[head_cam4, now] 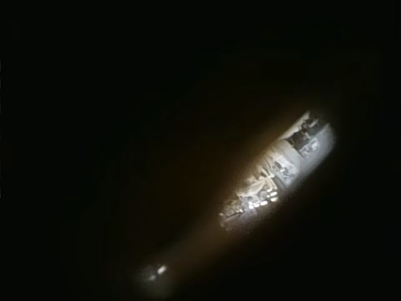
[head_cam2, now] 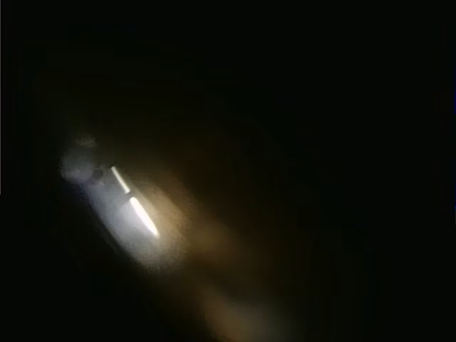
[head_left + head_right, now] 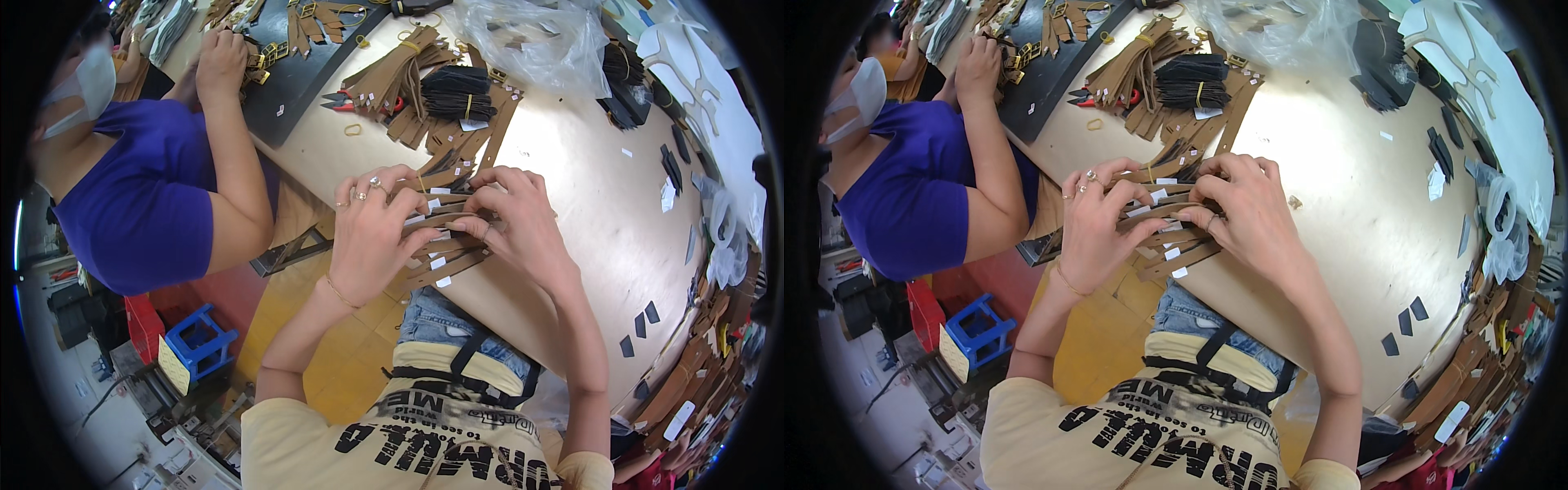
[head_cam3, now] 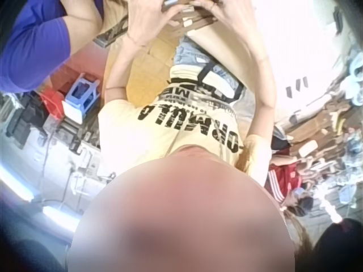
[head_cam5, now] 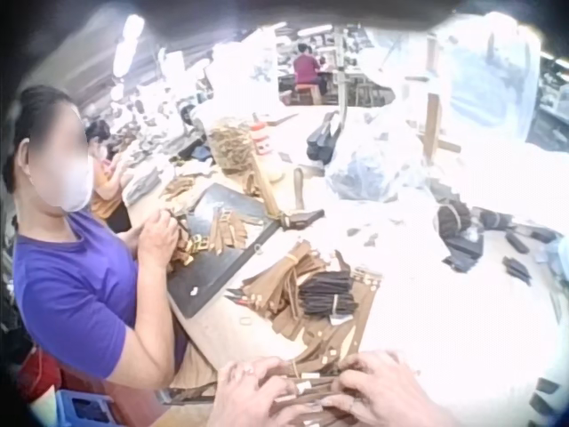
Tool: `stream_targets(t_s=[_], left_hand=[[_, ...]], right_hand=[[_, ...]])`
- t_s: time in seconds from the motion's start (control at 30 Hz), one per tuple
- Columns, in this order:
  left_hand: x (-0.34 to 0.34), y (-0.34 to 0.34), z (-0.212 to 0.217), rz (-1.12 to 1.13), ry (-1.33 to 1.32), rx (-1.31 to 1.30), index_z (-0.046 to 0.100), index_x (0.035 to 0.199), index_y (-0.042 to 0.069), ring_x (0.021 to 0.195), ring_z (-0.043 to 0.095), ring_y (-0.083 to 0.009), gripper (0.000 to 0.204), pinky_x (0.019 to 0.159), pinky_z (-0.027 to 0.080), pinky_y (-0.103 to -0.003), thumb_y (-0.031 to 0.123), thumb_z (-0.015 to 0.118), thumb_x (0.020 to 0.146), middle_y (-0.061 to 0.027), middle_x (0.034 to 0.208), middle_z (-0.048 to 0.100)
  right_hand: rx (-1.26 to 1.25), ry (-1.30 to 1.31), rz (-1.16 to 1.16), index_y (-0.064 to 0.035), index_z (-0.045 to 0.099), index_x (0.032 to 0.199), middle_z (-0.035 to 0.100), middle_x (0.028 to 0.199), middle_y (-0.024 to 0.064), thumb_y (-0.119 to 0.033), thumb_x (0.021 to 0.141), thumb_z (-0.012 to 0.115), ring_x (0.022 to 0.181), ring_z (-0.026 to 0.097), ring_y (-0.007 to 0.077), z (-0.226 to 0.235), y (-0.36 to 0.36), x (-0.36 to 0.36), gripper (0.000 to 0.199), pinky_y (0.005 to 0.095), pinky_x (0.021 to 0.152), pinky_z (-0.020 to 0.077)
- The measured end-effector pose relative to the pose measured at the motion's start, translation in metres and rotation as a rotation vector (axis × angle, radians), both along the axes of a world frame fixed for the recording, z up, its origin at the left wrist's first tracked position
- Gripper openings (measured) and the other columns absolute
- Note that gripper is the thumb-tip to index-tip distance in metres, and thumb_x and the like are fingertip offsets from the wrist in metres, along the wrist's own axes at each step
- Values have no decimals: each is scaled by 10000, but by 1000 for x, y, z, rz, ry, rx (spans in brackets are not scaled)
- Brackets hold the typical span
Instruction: The person assembles small leather strips and black inserts by hand on a workbench. They pick up pieces, align them, and attach small white tags to the ends, then bundle the finished units together.
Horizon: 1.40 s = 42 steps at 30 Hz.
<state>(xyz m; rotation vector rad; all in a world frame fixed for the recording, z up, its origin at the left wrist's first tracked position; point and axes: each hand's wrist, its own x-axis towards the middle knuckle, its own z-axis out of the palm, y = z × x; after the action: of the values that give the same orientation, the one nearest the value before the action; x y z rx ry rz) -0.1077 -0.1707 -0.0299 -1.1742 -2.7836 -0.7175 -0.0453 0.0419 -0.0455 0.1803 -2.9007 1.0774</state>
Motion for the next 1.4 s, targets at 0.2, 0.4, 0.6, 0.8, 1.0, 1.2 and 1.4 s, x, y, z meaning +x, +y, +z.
stream_targets(t_s=[0.2,0.4,0.6,0.8,1.0,1.2,1.4], left_hand=[[-2,1,2,-20,-67,-24,613,1006,122,1074,566,-233,384,970,345,-420,258,818,711,-35,1111,600],[3,2,-3,-16,-22,-36,624,1090,135,997,592,-206,395,945,359,-398,240,789,747,-18,1014,629],[20,1,-11,-56,185,-22,652,1001,145,962,598,-160,327,918,347,-382,251,817,740,13,979,642],[31,-1,-12,9,180,40,635,943,144,928,609,-167,306,903,358,-376,242,828,726,26,949,641],[32,4,-6,-37,-62,47,623,954,105,909,615,-221,313,843,396,-349,207,822,735,-20,941,644],[20,17,3,-43,-88,-154,650,1073,74,866,604,-241,341,816,397,-371,191,773,777,-49,920,639],[5,16,19,-103,-117,-104,689,1031,57,916,608,-235,285,864,391,-393,199,751,791,-95,908,651]], right_hand=[[24,12,56,-85,655,972,636,1096,58,-302,792,775,1043,557,249,1,7,1,307,384,982,355],[41,43,8,-101,614,1101,634,1003,45,-278,758,800,995,568,239,4,0,-3,429,405,1001,337],[88,-20,7,-97,604,1115,604,1046,38,-205,754,779,1051,548,231,9,-3,5,415,429,1010,326],[137,132,51,-114,628,1023,603,1081,24,-176,714,799,1066,549,233,4,-7,14,359,430,993,344],[120,86,88,-100,611,989,598,1044,35,-142,733,750,1072,556,217,2,-8,18,294,426,989,345],[164,148,58,-139,616,1001,608,1070,17,-108,671,784,1073,555,210,-2,-10,12,372,427,976,344],[77,160,26,-126,589,1174,605,1120,38,-176,724,776,1115,549,229,9,0,7,489,429,1016,328]])
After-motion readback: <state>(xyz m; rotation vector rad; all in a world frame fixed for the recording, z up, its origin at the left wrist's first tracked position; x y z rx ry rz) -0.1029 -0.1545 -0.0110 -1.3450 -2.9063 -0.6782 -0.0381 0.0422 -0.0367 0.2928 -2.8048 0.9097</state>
